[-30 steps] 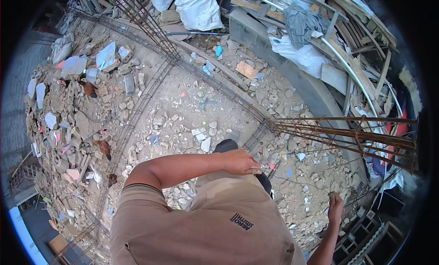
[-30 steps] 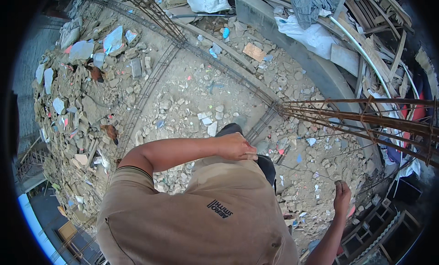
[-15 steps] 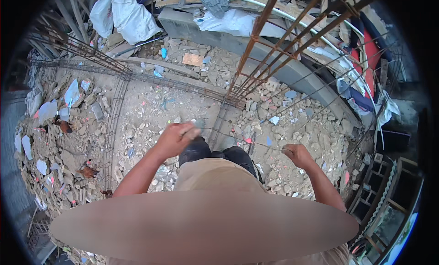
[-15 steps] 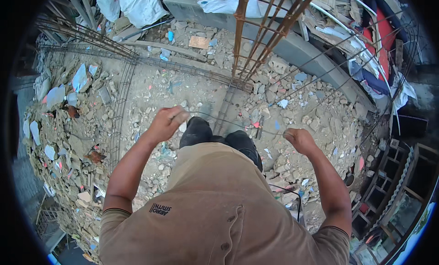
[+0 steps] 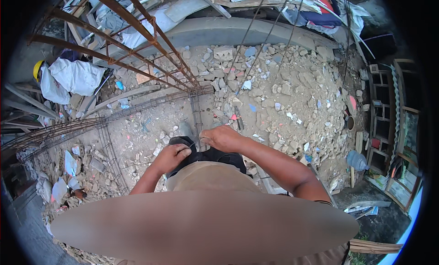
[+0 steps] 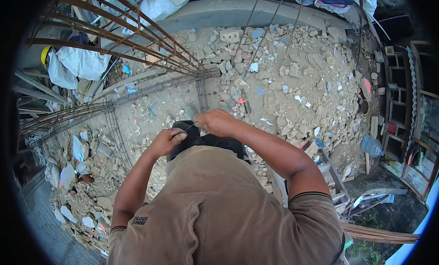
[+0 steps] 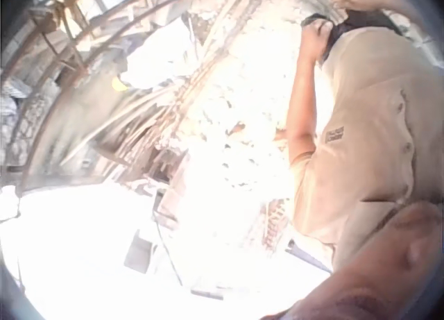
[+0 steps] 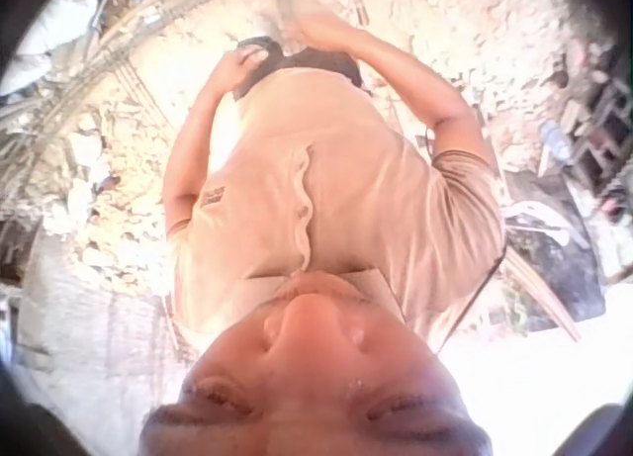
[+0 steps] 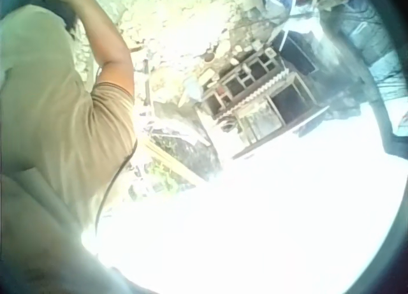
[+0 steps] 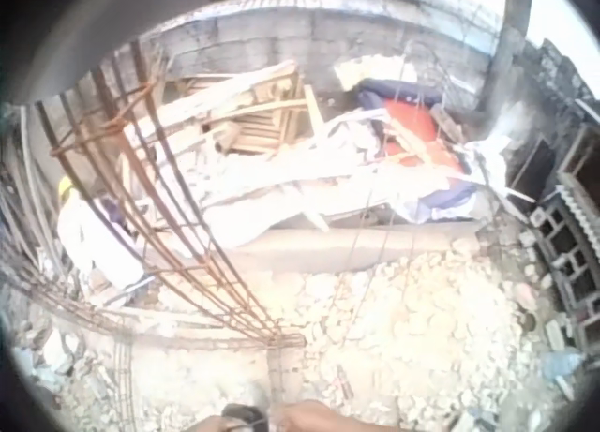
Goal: Using wire and pliers to tie together reinforcing bars for a concrete column.
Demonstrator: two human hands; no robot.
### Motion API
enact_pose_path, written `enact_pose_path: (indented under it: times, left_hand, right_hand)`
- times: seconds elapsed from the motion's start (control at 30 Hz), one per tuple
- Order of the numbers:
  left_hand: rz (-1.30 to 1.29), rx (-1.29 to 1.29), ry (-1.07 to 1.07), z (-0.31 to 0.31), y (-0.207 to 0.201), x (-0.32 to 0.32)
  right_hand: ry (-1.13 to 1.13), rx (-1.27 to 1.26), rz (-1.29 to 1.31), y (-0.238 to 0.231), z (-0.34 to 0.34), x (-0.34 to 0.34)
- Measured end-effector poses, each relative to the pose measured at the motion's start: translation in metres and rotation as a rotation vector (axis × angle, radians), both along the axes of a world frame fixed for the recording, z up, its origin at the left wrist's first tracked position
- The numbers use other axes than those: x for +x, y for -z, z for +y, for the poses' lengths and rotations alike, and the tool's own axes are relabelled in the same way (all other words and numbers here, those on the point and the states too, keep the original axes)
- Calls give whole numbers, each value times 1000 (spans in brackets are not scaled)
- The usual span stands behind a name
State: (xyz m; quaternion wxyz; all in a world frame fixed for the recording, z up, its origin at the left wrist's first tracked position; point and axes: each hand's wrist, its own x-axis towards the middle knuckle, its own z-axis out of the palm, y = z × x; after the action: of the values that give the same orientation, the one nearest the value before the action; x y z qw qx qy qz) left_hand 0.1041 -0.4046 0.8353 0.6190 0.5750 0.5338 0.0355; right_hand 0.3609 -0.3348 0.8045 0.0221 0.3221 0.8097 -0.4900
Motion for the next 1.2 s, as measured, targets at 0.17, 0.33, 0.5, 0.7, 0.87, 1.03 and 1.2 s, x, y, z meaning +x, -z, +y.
enact_pose_path:
  times: [0.17,0.33,0.5,0.7,0.87,1.03,1.2]
  left_hand:
    - [145,163,-37,23,20,-11]
    - [111,106,27,26,53,-39]
    - [95,167,-43,74,53,-57]
    - [81,91,318,55,38,-79]
    - [330,119,612,66,36,-108]
    - [167,-29,139,105,20,-127]
    - [134,42,108,113,56,-144]
  right_hand:
    - [24,8,-129,16,0,5]
    - [218,-38,14,17,2,-22]
    - [279,-114,118,31,-31,-53]
    - [538,-108,83,49,-25,-48]
    - [631,-109,5,64,-48,-39]
    - [418,-122,-153,53,-69,-29]
    - [556,-283,294,-58,-18,-59]
